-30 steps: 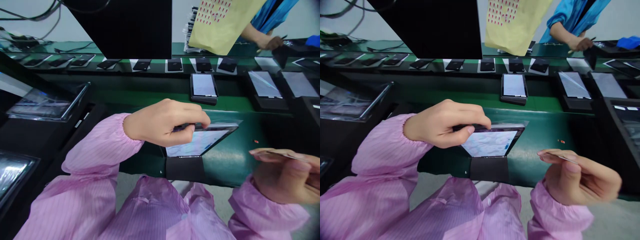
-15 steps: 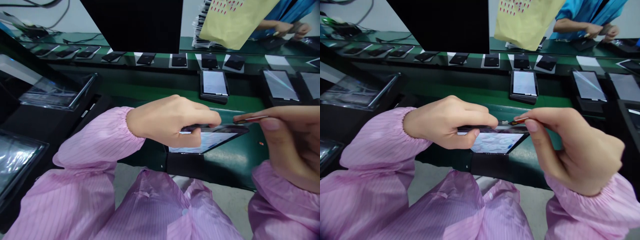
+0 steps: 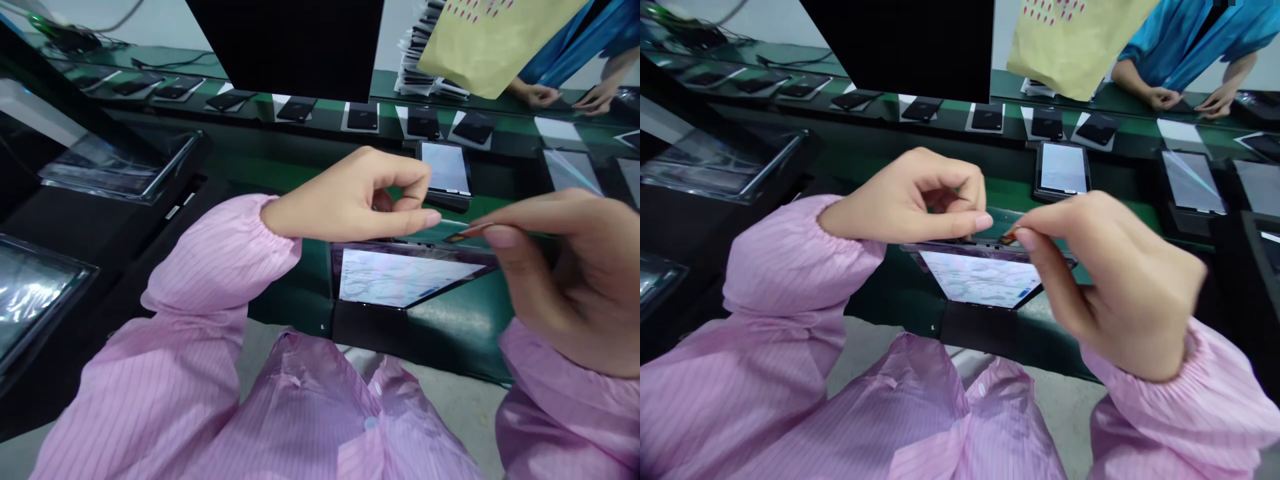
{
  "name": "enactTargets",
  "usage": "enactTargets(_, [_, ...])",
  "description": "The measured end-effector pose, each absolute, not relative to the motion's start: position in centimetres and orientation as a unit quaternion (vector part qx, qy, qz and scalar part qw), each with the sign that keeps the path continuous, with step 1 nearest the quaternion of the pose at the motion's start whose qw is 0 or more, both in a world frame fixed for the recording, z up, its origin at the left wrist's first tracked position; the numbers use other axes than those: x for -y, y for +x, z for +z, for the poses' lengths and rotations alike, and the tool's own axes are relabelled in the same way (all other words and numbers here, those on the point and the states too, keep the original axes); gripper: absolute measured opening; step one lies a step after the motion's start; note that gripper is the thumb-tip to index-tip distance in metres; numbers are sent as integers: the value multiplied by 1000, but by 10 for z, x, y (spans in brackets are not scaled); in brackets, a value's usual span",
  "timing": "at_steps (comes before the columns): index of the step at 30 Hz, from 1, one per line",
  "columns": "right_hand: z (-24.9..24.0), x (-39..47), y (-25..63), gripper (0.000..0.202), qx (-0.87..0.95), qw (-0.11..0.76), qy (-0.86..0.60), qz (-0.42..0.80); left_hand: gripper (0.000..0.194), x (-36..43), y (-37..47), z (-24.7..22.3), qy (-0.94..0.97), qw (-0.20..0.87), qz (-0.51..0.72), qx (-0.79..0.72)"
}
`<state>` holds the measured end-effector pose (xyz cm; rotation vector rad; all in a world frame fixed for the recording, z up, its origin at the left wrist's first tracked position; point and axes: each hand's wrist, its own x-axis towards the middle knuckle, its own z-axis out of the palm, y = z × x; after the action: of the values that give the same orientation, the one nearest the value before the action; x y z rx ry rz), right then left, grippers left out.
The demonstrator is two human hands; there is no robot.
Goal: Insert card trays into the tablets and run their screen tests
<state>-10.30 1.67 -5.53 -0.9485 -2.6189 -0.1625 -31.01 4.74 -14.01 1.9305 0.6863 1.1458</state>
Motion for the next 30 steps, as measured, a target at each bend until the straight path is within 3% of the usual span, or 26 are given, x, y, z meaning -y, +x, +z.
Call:
enactTargets(4, [-64, -27, -124, 12, 952, 136, -260, -91, 38, -31, -308, -152, 678, 378, 544, -320])
enactTargets(8, [-64, -28, -131, 13, 947, 105, -280, -117, 37, -28, -299, -158, 647, 366, 585, -326])
enactTargets(20, [-62, -27, -129, 7, 951, 62, -286, -103, 34, -26, -294, -158, 629, 354, 609, -328])
enactTargets(30, [-62, -39, -126, 16, 972, 31, -220, -71, 36, -30, -294, -158, 613, 378, 604, -341])
